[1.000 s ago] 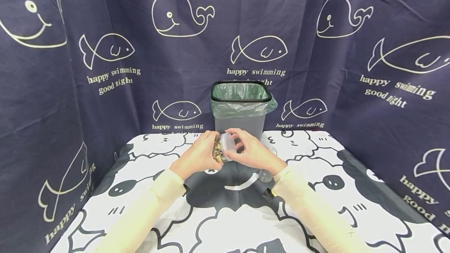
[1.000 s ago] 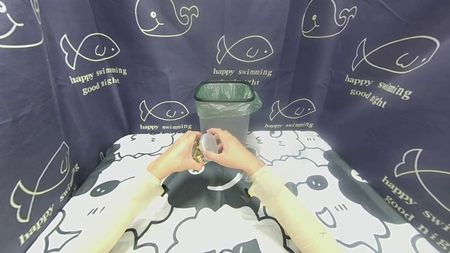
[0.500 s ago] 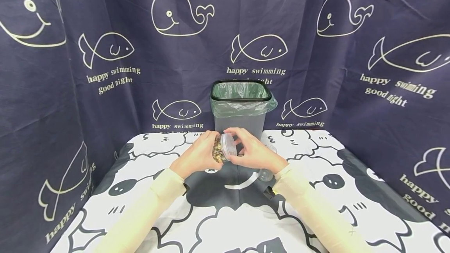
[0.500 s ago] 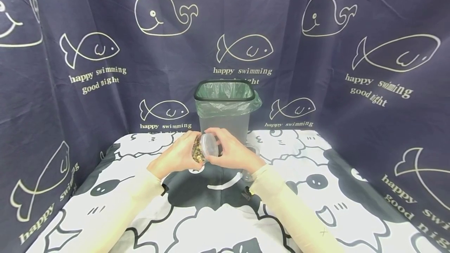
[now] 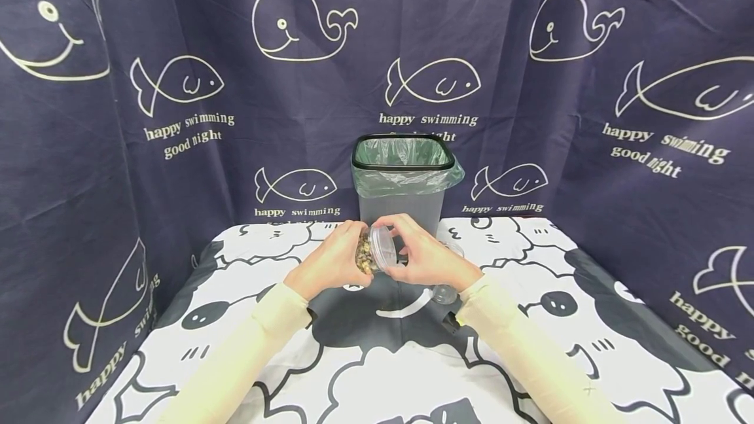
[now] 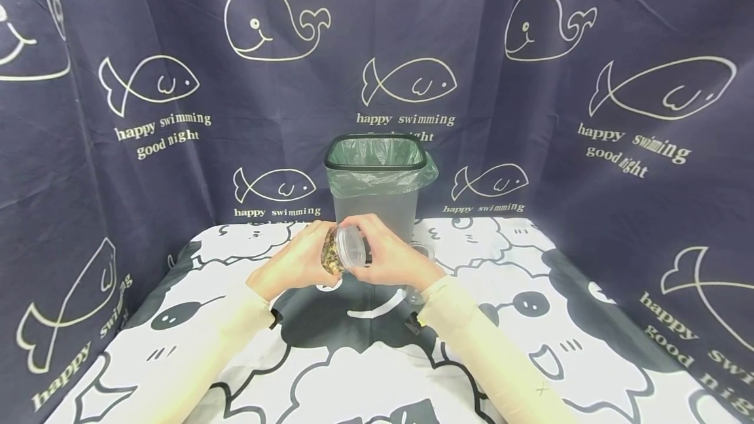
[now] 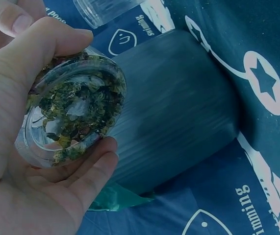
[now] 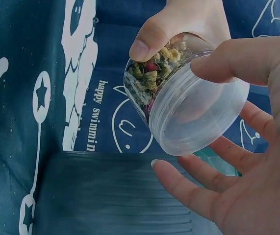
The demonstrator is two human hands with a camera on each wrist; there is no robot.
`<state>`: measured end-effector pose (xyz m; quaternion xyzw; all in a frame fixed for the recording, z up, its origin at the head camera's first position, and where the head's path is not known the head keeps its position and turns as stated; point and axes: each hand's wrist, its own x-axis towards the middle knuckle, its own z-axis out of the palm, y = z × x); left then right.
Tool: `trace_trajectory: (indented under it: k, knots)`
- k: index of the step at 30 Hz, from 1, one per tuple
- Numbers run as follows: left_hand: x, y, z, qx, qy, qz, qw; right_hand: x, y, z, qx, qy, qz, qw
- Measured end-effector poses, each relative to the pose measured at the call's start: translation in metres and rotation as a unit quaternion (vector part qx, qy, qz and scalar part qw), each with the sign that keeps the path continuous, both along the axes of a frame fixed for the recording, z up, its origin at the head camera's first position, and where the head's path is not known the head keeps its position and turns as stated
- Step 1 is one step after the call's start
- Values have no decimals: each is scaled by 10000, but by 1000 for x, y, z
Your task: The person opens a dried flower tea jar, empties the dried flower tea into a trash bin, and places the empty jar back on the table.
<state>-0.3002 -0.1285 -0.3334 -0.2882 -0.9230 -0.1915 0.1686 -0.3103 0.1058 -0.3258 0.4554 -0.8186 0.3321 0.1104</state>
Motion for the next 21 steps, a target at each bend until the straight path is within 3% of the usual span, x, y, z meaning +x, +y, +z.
trace_trajectory:
  k: [14,21]
  knots:
    - [-1,0,-2,-14,29,-9,10000,3,1,0,26,2,39,10000]
    - [-2,-1,0,0,-5,29,10000,4,-1,2,-59,-222,-376,9990]
